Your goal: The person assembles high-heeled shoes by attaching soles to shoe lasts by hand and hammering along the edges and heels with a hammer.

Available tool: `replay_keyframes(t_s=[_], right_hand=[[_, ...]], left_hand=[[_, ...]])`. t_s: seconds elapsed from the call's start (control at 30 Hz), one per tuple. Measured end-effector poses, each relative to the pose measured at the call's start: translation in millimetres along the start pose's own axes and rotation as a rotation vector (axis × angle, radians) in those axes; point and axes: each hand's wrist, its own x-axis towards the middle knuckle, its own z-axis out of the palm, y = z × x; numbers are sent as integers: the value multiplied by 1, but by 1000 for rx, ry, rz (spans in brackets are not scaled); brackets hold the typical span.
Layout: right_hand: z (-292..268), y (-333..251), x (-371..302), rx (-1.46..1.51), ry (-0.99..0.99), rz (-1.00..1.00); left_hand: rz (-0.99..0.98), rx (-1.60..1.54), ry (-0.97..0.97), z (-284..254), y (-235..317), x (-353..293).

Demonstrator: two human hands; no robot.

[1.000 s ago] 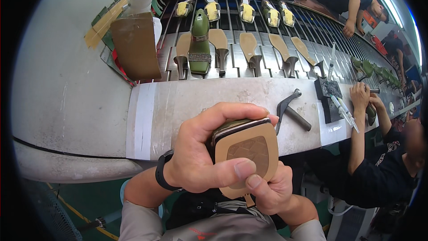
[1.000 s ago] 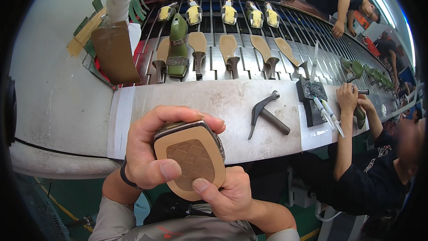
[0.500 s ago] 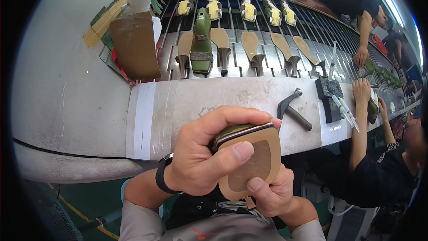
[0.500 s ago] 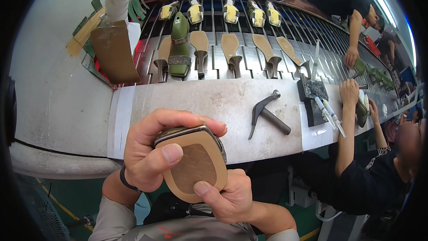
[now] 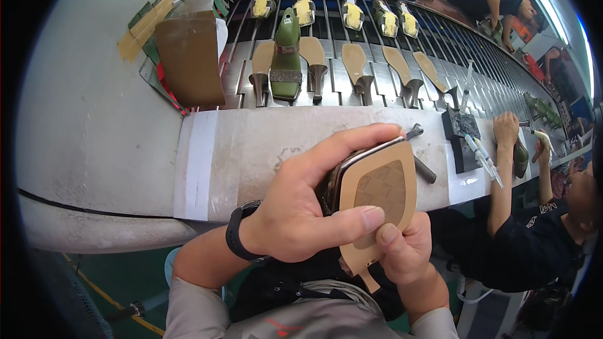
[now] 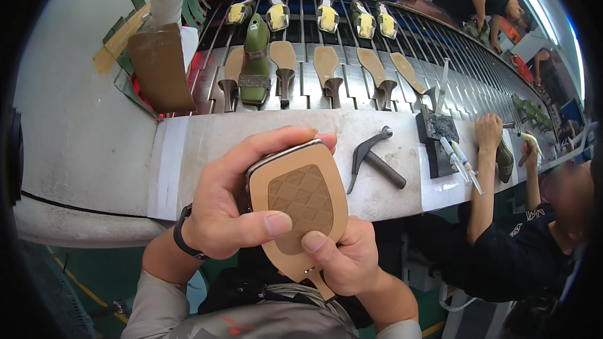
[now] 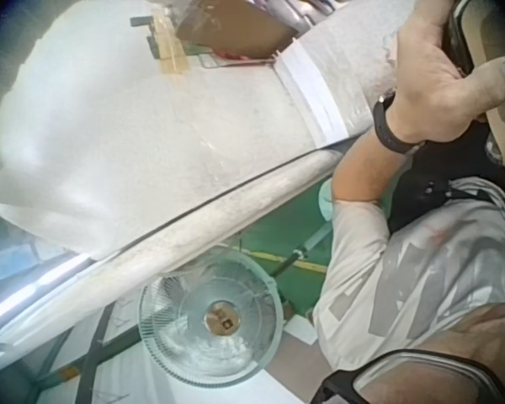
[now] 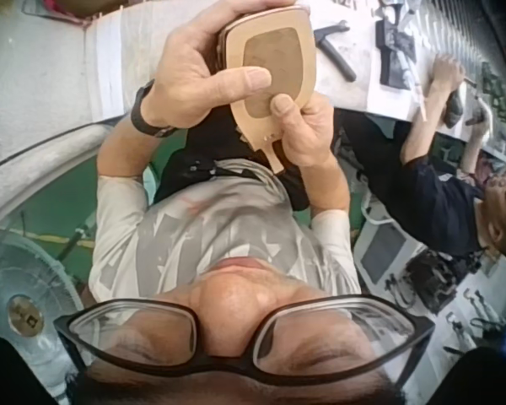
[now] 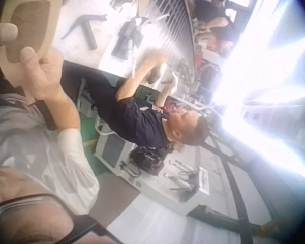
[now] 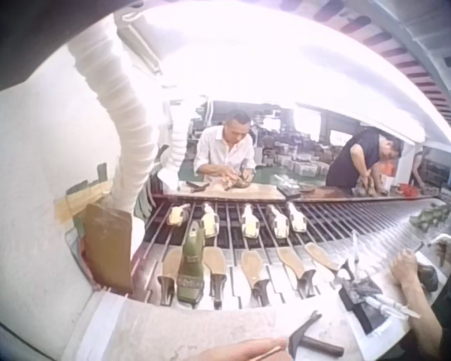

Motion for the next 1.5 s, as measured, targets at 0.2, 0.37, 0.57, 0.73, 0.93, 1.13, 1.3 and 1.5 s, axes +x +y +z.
replay_keyframes(t_s=[0.2, 0.37, 0.57, 0.73, 0.93, 1.13, 1.3, 1.5], right_hand=[[-1, -2, 7, -123, 21, -124], [2, -11, 10, -218, 73, -33], [-6, -11, 18, -399, 132, -168], [-26, -24, 35, -110, 65, 37], [-39, -32, 49, 60, 61, 101], [-35, -34, 50, 58, 74, 59], [-36, -34, 48, -21, 89, 60], [-24, -32, 40, -112, 136, 74]], left_hand=[[12, -59, 29, 8, -1, 6], [-22, -110, 56, 10, 0, 9], [69, -44, 68, 7, -8, 23], [12, -273, 54, -12, -23, 47], [72, -131, 26, -21, -28, 60], [140, 2, -24, -28, -33, 56], [100, -6, -94, -28, -27, 51], [83, 22, -77, -28, -19, 42]])
